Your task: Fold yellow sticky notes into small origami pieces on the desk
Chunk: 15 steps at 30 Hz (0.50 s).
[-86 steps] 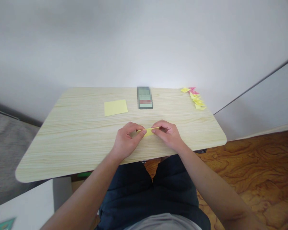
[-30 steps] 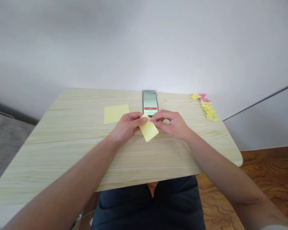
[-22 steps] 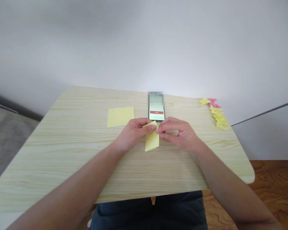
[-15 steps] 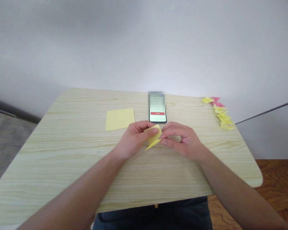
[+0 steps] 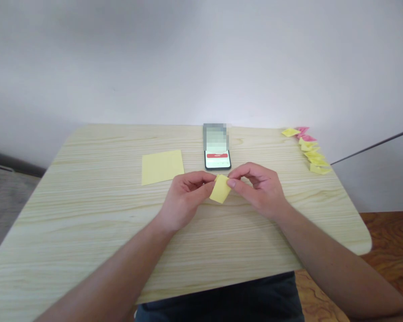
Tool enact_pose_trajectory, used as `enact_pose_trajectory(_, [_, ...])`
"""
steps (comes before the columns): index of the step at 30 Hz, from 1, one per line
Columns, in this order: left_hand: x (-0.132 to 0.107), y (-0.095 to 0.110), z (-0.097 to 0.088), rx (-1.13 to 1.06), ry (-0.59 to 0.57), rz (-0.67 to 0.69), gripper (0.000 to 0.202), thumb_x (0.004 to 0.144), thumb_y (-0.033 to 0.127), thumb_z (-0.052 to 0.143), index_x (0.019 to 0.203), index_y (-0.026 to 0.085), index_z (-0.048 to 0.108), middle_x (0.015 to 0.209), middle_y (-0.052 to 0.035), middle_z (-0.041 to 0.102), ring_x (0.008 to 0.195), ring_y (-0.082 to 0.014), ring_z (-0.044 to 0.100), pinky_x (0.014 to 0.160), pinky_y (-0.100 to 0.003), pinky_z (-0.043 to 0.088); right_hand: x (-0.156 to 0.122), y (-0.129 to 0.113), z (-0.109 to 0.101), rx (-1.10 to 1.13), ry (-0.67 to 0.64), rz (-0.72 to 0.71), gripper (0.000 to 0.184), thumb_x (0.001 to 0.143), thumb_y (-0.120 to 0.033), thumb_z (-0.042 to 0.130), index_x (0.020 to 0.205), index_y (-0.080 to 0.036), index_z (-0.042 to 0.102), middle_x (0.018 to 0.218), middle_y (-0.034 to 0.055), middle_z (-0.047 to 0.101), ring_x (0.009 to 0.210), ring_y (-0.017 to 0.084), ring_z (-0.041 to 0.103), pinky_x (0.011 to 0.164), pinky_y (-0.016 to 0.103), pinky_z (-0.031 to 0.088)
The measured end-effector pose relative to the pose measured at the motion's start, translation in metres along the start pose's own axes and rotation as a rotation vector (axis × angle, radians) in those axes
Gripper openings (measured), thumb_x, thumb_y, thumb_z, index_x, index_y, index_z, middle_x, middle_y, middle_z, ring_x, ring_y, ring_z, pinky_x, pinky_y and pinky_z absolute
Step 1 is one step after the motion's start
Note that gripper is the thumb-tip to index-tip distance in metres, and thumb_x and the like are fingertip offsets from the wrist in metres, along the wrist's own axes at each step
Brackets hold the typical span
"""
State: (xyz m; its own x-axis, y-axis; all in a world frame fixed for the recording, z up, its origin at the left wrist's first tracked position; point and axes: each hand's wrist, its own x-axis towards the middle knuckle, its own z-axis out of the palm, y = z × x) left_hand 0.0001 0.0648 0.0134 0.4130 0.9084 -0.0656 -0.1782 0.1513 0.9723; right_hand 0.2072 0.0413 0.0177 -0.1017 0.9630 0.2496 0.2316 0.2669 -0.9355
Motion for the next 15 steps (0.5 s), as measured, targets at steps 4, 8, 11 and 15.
enact_pose_trajectory(4, [-0.0004, -0.0025, -0.0019, 0.06, 0.022, 0.017, 0.014, 0.086, 0.03, 0.074, 0.091, 0.02, 0.082, 0.088, -0.0032, 0.076, 0.08, -0.0144, 0.063, 0.073, -0.024, 0.047, 0.0004, -0.0001, -0.0008, -0.009, 0.004, -0.006, 0.008, 0.086, -0.028, 0.077, 0.092, -0.022, 0.074, 0.089, 0.0031, 0.074, 0.083, 0.019, 0.067, 0.077, 0.035, 0.054])
enact_pose_trajectory(8, [-0.0005, -0.004, -0.0024, 0.116, 0.054, 0.045, 0.014, 0.088, 0.03, 0.072, 0.089, 0.019, 0.081, 0.085, -0.0029, 0.075, 0.079, -0.014, 0.061, 0.071, -0.024, 0.046, 0.0008, 0.0006, -0.0003, -0.012, 0.012, -0.023, 0.008, 0.084, -0.025, 0.078, 0.091, -0.022, 0.074, 0.088, 0.0032, 0.074, 0.082, 0.018, 0.067, 0.077, 0.035, 0.055])
enact_pose_trajectory(11, [-0.0008, -0.0021, 0.0001, 0.158, 0.064, 0.081, 0.014, 0.088, 0.031, 0.072, 0.088, 0.019, 0.08, 0.083, -0.0023, 0.074, 0.077, -0.013, 0.06, 0.07, -0.023, 0.046, 0.0008, 0.0011, 0.0002, -0.015, 0.015, -0.035, 0.008, 0.084, -0.024, 0.078, 0.09, -0.022, 0.074, 0.088, 0.0031, 0.074, 0.083, 0.019, 0.068, 0.078, 0.035, 0.055])
enact_pose_trajectory(15, [-0.0027, -0.0007, 0.0043, 0.197, 0.079, 0.14, 0.011, 0.084, 0.031, 0.078, 0.086, 0.02, 0.077, 0.079, -0.0005, 0.072, 0.072, -0.0117, 0.06, 0.065, -0.022, 0.047, 0.0008, 0.0014, 0.0002, -0.015, 0.012, -0.061, 0.008, 0.084, -0.024, 0.078, 0.09, -0.022, 0.073, 0.088, 0.0026, 0.074, 0.082, 0.018, 0.068, 0.076, 0.034, 0.055])
